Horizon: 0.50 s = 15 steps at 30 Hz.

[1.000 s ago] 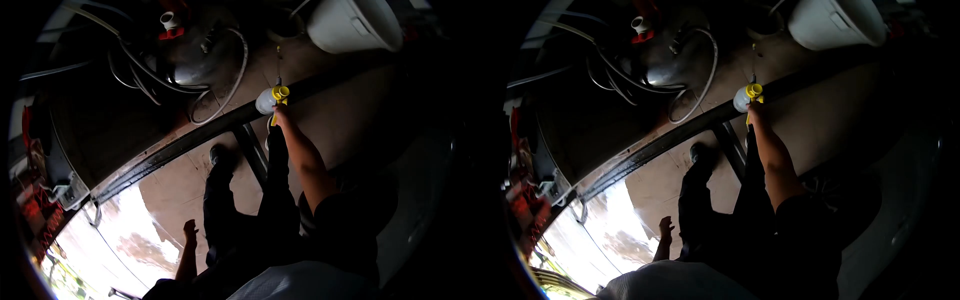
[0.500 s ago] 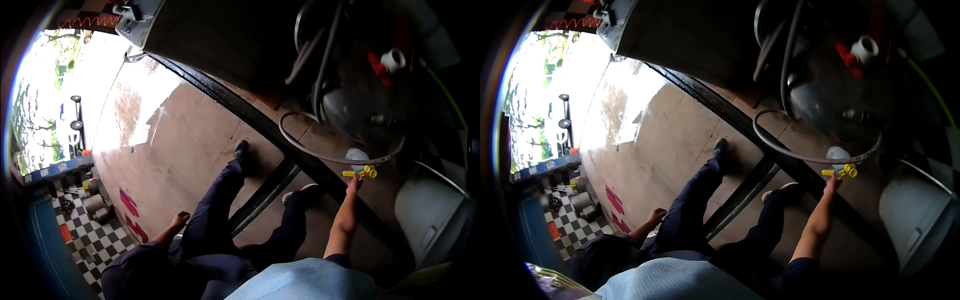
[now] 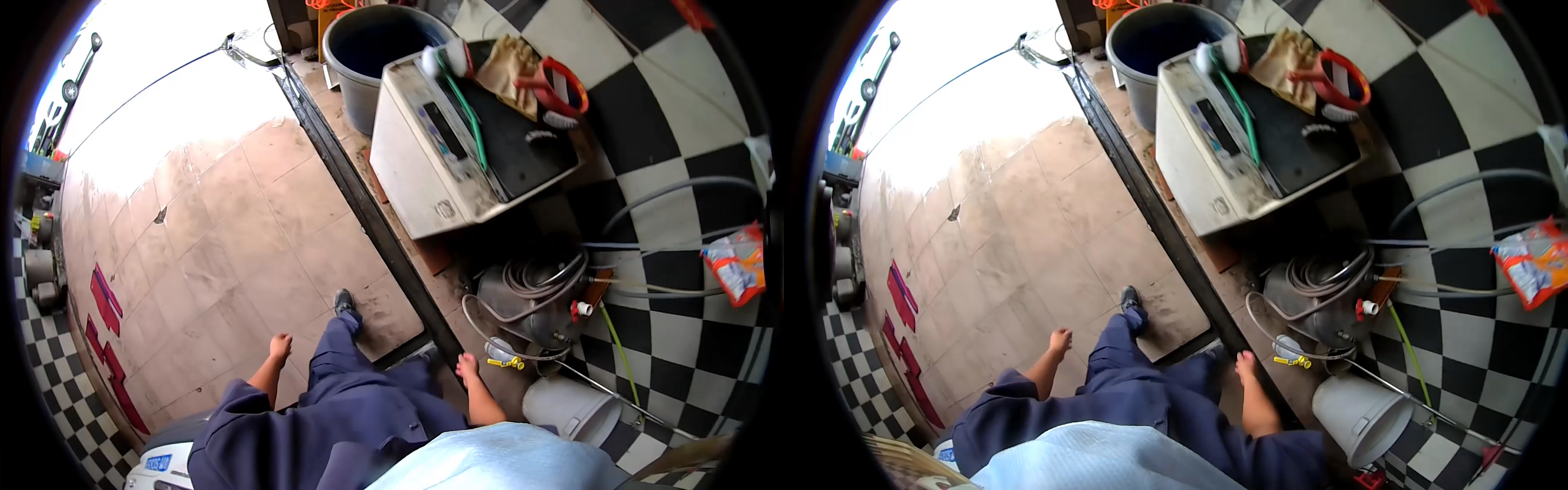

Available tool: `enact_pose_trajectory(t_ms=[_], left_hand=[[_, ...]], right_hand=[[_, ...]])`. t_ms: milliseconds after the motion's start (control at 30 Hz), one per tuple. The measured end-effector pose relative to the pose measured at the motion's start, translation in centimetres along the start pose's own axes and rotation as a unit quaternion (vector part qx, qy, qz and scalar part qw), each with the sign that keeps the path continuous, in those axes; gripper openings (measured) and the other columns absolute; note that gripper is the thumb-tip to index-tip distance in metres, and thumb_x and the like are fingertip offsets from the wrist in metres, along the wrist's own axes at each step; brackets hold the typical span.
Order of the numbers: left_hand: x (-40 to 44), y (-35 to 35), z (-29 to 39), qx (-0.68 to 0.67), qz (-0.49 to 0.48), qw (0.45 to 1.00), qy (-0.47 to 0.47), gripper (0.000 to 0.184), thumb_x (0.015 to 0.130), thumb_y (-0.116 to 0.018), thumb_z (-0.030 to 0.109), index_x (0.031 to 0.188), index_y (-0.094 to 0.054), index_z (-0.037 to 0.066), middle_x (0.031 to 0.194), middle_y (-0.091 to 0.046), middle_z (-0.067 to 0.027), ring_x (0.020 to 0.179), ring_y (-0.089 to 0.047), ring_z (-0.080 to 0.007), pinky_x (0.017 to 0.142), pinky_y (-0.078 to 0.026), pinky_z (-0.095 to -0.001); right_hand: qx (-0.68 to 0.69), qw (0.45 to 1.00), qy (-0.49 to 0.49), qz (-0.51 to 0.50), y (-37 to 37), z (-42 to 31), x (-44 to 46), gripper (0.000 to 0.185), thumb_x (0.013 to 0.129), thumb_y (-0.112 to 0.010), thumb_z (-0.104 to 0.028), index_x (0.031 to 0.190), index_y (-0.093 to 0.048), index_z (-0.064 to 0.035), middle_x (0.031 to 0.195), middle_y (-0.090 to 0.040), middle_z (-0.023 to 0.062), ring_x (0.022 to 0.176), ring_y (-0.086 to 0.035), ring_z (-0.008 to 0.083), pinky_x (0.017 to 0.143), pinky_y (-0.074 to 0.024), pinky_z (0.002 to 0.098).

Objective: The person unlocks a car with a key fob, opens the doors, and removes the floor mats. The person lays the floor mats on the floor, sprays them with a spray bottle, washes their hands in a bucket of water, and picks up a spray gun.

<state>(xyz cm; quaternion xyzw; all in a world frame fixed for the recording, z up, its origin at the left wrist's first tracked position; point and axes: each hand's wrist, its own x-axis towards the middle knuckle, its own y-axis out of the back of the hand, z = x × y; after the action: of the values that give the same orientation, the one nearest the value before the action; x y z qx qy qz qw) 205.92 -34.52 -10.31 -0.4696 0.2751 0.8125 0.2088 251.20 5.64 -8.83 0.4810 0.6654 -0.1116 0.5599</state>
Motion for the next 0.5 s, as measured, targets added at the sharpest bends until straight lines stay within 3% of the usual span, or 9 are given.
enact_pose_trajectory(t_ms=[67, 100, 167, 200, 233, 267, 333, 500], left_hand=[[5.2, 1.3, 3.5, 0.133, 0.075, 0.982, -0.109, 0.031, 0.076, -0.054, 0.021, 0.097, -0.062, 0.0, 0.077, -0.064, -0.0149, 0.069, -0.062, -0.0259, 0.062, -0.049, -0.0348], [6.1, 1.5, 7.2, 0.113, 0.075, 0.985, -0.105, 0.032, 0.076, -0.054, 0.024, 0.093, -0.063, -0.001, 0.084, -0.064, -0.0206, 0.075, -0.063, -0.0295, 0.069, -0.048, -0.0358], [9.3, 1.5, 14.2, 0.169, 0.08, 0.965, -0.184, 0.033, 0.077, -0.054, 0.027, 0.091, -0.063, -0.001, 0.083, -0.063, -0.0218, 0.077, -0.061, -0.0349, 0.068, -0.047, -0.0403], [9.2, 1.1, 18.5, 0.167, 0.058, 0.958, -0.225, 0.03, 0.079, -0.054, 0.024, 0.093, -0.062, -0.001, 0.075, -0.063, -0.0169, 0.067, -0.06, -0.0277, 0.059, -0.046, -0.0367], [6.4, 0.4, 24.3, 0.014, 0.01, 0.982, -0.186, 0.026, 0.081, -0.054, 0.022, 0.094, -0.061, 0.0, 0.066, -0.059, -0.0072, 0.059, -0.054, -0.0155, 0.053, -0.044, -0.0299], [6.6, -0.3, 28.1, -0.026, -0.006, 0.982, -0.186, 0.023, 0.083, -0.054, 0.021, 0.096, -0.059, 0.002, 0.064, -0.052, 0.0006, 0.057, -0.047, -0.0074, 0.049, -0.041, -0.0246], [6.3, -0.7, 34.9, -0.037, -0.031, 0.979, -0.2, 0.023, 0.084, -0.054, 0.022, 0.096, -0.058, 0.003, 0.071, -0.055, -0.0001, 0.061, -0.05, -0.0088, 0.052, -0.042, -0.0255], [9.6, -1.8, 46.4, -0.055, -0.064, 0.981, -0.176, 0.025, 0.085, -0.053, 0.024, 0.099, -0.057, 0.005, 0.08, -0.056, -0.0024, 0.067, -0.051, -0.0106, 0.058, -0.045, -0.0257]], right_hand=[[-0.004, 0.996, 0.08, -0.044, -4.7, -7.7, -1.5, 0.029, 0.086, -0.056, -0.018, 0.112, -0.048, -0.009, 0.081, -0.053, 0.0008, 0.061, -0.05, 0.0092, 0.047, -0.0438, 0.0237], [-0.039, 0.987, 0.135, -0.073, -6.9, -11.6, -2.0, 0.026, 0.087, -0.054, -0.017, 0.111, -0.049, -0.0076, 0.078, -0.053, 0.0004, 0.061, -0.049, 0.0079, 0.045, -0.0412, 0.0225], [-0.068, 0.961, 0.251, -0.092, -10.9, -19.8, -3.6, 0.023, 0.086, -0.056, -0.016, 0.106, -0.051, -0.0072, 0.071, -0.052, 0.0, 0.053, -0.046, 0.0077, 0.043, -0.0391, 0.0219], [-0.082, 0.942, 0.302, -0.122, -12.3, -23.7, -4.6, 0.023, 0.085, -0.057, -0.016, 0.106, -0.052, -0.0077, 0.069, -0.053, -0.0001, 0.053, -0.048, 0.0083, 0.045, -0.0403, 0.022], [-0.105, 0.911, 0.385, -0.106, -13.9, -26.5, -4.1, 0.023, 0.086, -0.056, -0.016, 0.106, -0.052, -0.007, 0.07, -0.054, 0.0007, 0.055, -0.05, 0.0087, 0.047, -0.0418, 0.0228], [-0.125, 0.87, 0.468, -0.091, -15.9, -29.9, -2.8, 0.023, 0.086, -0.056, -0.016, 0.106, -0.053, -0.0063, 0.071, -0.056, 0.0015, 0.058, -0.052, 0.0091, 0.049, -0.0434, 0.0236], [-0.185, 0.829, 0.524, -0.065, -18.9, -39.2, -6.9, 0.022, 0.086, -0.056, -0.016, 0.104, -0.054, -0.0033, 0.074, -0.057, 0.0036, 0.062, -0.054, 0.0092, 0.055, -0.0458, 0.0251], [-0.092, 0.789, 0.6, -0.093, -28.8, -57.9, -6.3, 0.027, 0.086, -0.057, -0.017, 0.107, -0.053, -0.0008, 0.077, -0.057, 0.0045, 0.066, -0.055, 0.0099, 0.061, -0.0466, 0.0244]])
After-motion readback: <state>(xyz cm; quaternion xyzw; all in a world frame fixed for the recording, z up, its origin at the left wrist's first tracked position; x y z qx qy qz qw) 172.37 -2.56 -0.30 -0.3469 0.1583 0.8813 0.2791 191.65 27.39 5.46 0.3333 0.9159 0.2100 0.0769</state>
